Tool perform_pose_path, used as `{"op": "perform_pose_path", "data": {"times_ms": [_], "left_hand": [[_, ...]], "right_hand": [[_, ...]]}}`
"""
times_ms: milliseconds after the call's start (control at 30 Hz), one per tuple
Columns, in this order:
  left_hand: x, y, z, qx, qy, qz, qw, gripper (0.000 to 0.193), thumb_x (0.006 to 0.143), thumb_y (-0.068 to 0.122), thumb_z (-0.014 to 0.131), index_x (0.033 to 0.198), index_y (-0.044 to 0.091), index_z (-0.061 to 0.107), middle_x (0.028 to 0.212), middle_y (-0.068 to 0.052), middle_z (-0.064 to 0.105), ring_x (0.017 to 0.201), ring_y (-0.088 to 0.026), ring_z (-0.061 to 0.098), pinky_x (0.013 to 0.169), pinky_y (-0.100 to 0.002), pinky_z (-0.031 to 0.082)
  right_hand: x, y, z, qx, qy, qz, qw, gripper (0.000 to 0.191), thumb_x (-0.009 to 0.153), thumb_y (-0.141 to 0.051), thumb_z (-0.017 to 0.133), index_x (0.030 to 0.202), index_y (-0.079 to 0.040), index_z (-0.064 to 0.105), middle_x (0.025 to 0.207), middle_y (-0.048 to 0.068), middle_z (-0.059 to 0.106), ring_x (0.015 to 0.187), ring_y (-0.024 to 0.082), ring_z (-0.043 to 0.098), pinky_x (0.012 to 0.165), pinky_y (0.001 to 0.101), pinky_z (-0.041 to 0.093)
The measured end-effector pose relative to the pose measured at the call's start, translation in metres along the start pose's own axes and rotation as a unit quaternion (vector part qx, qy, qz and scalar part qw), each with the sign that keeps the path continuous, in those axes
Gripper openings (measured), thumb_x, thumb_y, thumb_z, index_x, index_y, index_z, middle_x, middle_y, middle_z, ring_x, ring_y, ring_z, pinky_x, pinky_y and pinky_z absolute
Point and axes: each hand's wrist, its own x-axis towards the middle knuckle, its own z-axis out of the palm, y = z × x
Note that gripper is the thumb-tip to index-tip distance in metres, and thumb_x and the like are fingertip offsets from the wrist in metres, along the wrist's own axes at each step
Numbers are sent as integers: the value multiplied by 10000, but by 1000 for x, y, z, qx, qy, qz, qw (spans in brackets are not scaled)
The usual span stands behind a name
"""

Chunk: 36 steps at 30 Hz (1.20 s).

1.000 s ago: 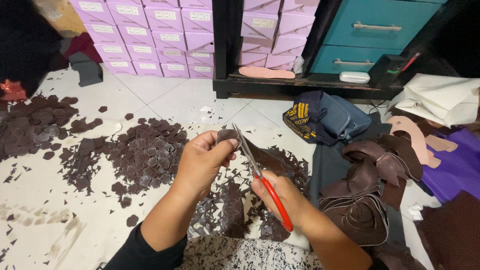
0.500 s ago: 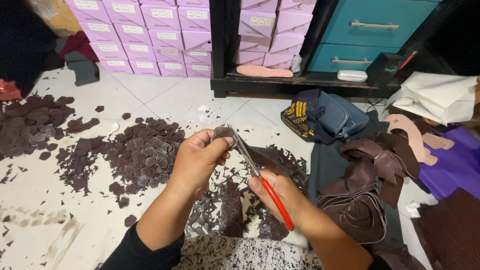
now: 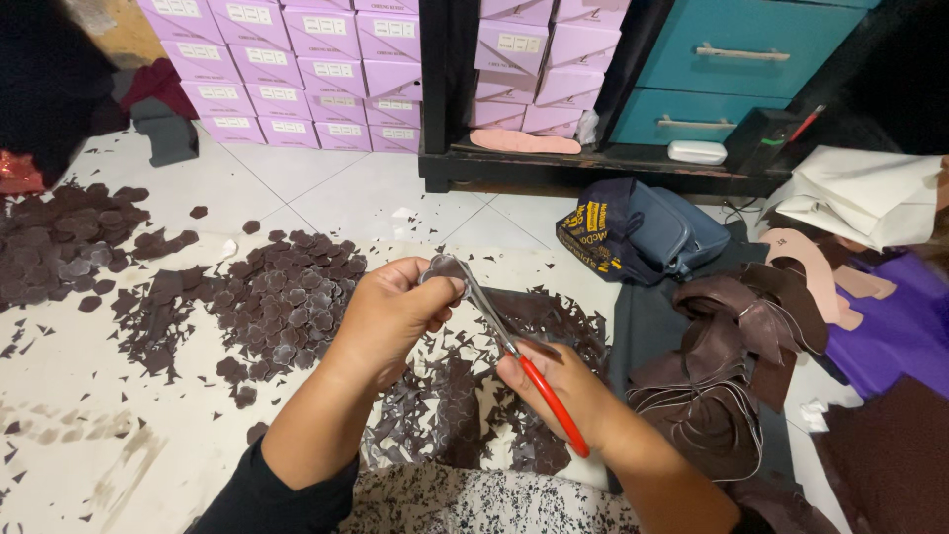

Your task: The person uses red-handled scissors to cut flower-shaped pieces from a strip of dark brown material. They hold the material with their left hand and cut with their right hand, placing the cut pieces onto a growing pile on the floor.

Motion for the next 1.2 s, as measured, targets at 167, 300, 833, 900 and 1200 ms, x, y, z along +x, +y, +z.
{"op": "perform_pose_path", "data": {"times_ms": [167,300,833,900,1200], "left_hand": [[0,2,-1,-3,-1,-4,1000,103,831,103,741,802,13,700,680,-16,649,583,-83,537,544,-234,424],[0,2,-2,-12,-6,-5,1000,108,839,108,736,816,8,702,687,-19,654,592,-85,547,550,-235,427],[1,-5,4,17,-21,-14,1000,102,854,119,733,856,20,707,682,-5,648,576,-69,525,545,-227,427],[0,-5,2,33,-20,-17,999,107,856,129,729,861,23,716,683,-5,658,580,-67,530,556,-222,434],[3,-11,3,-7,-48,20,999,93,856,105,732,902,27,710,768,-3,696,647,-66,612,597,-212,482]], "right_hand": [[1,-7,0,-80,19,1,997,626,989,-601,409,1174,-70,683,778,61,652,798,177,614,822,326,499],[1,-6,-1,-63,4,19,998,628,979,-608,406,1136,-65,681,743,69,633,770,189,607,798,324,511],[1,17,0,102,-31,3,994,519,1002,-580,470,793,-106,494,593,-47,453,504,63,444,461,247,400],[1,16,-1,100,-30,9,994,514,1000,-574,472,789,-107,495,586,-47,452,497,61,435,453,248,388],[3,15,2,92,-29,3,995,449,1004,-534,480,861,-111,531,617,-58,439,519,49,435,466,239,414]]}}
